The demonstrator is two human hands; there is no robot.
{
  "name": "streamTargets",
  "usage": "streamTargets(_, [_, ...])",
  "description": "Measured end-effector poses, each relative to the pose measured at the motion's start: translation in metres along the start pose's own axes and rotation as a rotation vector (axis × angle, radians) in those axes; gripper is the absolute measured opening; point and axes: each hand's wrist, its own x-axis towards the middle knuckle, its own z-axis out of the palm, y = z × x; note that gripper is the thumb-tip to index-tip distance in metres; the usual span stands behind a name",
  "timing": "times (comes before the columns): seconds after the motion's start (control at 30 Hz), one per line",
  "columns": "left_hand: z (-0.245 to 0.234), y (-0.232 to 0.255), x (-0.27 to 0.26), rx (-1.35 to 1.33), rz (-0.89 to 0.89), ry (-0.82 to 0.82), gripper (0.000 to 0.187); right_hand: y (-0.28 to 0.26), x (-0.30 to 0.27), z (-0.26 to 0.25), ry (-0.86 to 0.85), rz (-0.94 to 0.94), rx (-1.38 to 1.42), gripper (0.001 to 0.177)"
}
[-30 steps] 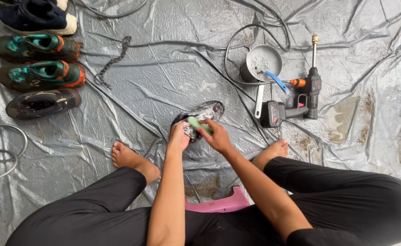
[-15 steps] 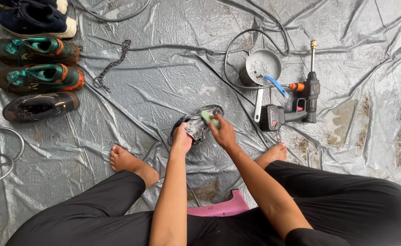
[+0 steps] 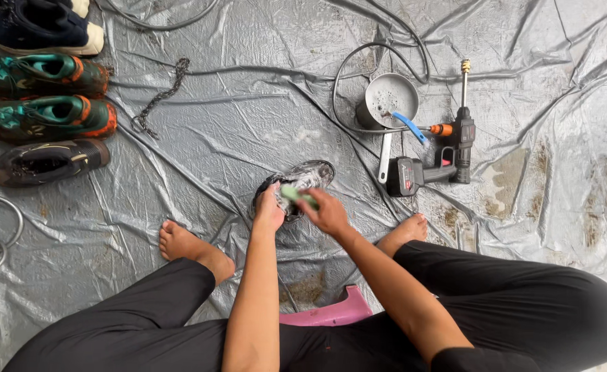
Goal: The person scrubs a dirty shoe with a green brush and soapy water, focusing on the upper and sole. They then remove the shoelaces from the shoe and scrub them by hand.
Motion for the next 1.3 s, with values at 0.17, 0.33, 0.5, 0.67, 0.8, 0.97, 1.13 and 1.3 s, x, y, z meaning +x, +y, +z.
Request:
streamTargets(0.17, [0.029, 0.023, -0.056, -0.007, 0.038, 0.001, 0.042, 0.034, 0.026, -0.065, 0.167, 0.455, -0.163, 0.032])
streamTargets(0.33, [0.007, 0.020, -0.027, 0.839, 0.224, -0.038, 0.054, 0.090, 0.069, -0.142, 0.433, 0.382, -0.159, 0.032])
streamTargets(0.5, [0.037, 0.064, -0.096, 1.357, 0.362, 0.233, 0.049, 0.189, 0.132, -0.205, 0.404, 0.566, -0.259, 0.046])
streamTargets(0.67, [0.026, 0.089, -0.146, 1.495, 0.525, 0.129, 0.071, 0.228, 0.168, -0.206, 0.335, 0.543, -0.190, 0.049])
streamTargets(0.8, [0.014, 0.089, -0.153, 1.539, 0.389, 0.020, 0.142, 0.197, 0.166, -0.195, 0.414, 0.204, -0.257, 0.039])
streamTargets(0.97, [0.001, 0.057, -0.131, 1.427, 0.587, 0.033, 0.125, 0.208, 0.196, -0.172, 0.114, -0.003, -0.379, 0.034])
streamTargets(1.13, [0.008, 0.078, -0.132, 1.327, 0.692, 0.054, 0.085, 0.207, 0.239, -0.161, -0.107, 0.229, -0.699, 0.061])
streamTargets(1.3, [0.031, 0.086, -0.144, 1.125, 0.161, 0.231, 0.063, 0.192, 0.243, -0.167, -0.397, 0.241, -1.048, 0.047])
